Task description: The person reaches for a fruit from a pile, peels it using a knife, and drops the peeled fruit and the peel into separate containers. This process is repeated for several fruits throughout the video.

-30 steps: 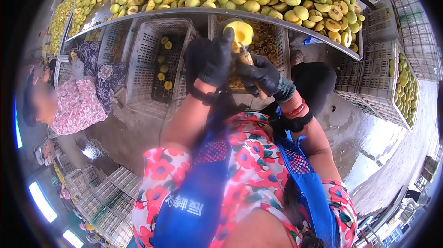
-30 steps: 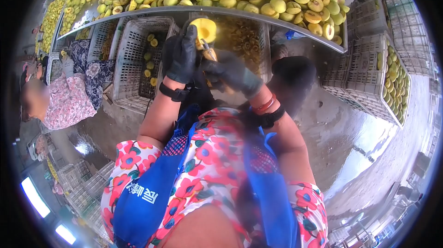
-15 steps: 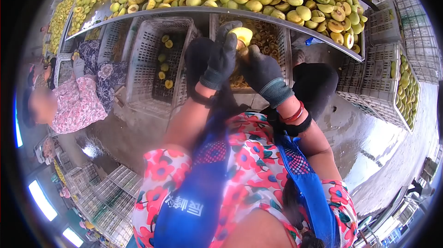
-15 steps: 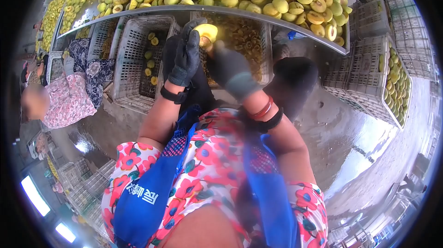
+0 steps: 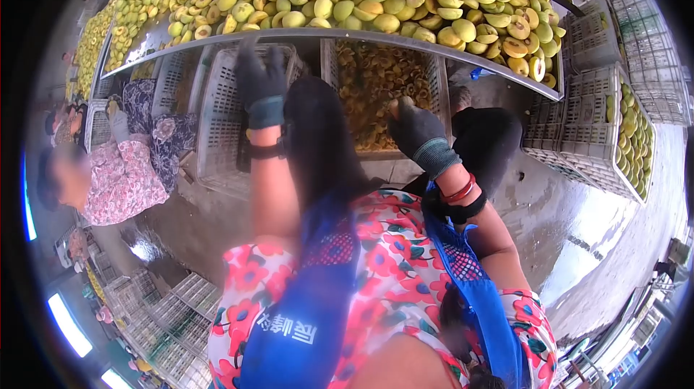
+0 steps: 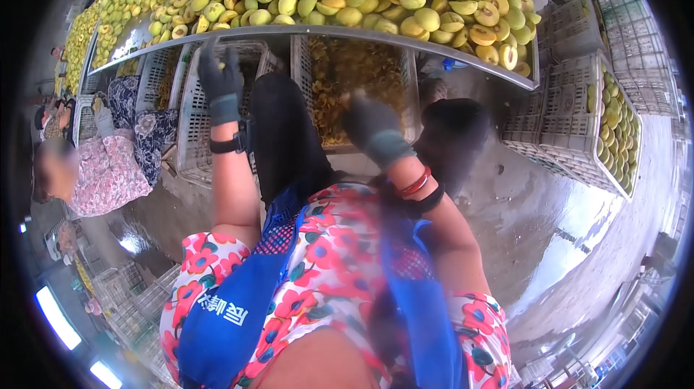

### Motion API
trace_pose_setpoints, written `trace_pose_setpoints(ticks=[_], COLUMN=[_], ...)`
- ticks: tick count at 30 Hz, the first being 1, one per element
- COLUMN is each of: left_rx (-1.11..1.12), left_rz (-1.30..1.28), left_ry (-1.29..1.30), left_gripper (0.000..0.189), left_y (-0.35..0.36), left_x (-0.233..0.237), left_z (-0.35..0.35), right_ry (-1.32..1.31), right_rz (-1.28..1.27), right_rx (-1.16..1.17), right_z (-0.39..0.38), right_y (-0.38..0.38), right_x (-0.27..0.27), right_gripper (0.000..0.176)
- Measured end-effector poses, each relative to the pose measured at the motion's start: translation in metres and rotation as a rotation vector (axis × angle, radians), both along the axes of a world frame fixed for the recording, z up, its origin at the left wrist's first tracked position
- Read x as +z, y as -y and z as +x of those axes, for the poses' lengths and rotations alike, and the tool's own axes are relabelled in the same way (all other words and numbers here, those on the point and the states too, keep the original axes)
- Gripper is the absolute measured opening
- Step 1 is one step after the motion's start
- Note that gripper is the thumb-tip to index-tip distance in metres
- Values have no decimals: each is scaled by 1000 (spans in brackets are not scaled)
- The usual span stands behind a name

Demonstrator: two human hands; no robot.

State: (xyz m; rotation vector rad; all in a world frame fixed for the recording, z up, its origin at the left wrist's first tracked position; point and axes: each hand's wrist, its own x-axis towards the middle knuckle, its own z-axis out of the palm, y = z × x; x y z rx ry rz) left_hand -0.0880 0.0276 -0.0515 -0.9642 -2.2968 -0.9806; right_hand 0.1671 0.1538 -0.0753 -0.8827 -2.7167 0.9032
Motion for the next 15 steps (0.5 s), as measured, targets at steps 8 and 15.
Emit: trace_pose_setpoints(ticks=[8,15], left_rx=[-534,-386], left_rz=[-251,-736], left_ry=[148,60], left_gripper=[49,52], left_y=[-148,-229], left_x=[-29,-54], left_z=[-7,-25], right_ry=[-77,-97], right_rz=[17,-85], right_rx=[50,-17], right_z=[2,6], right_y=[1,-4], right_x=[-1,-9], right_gripper=[24,22])
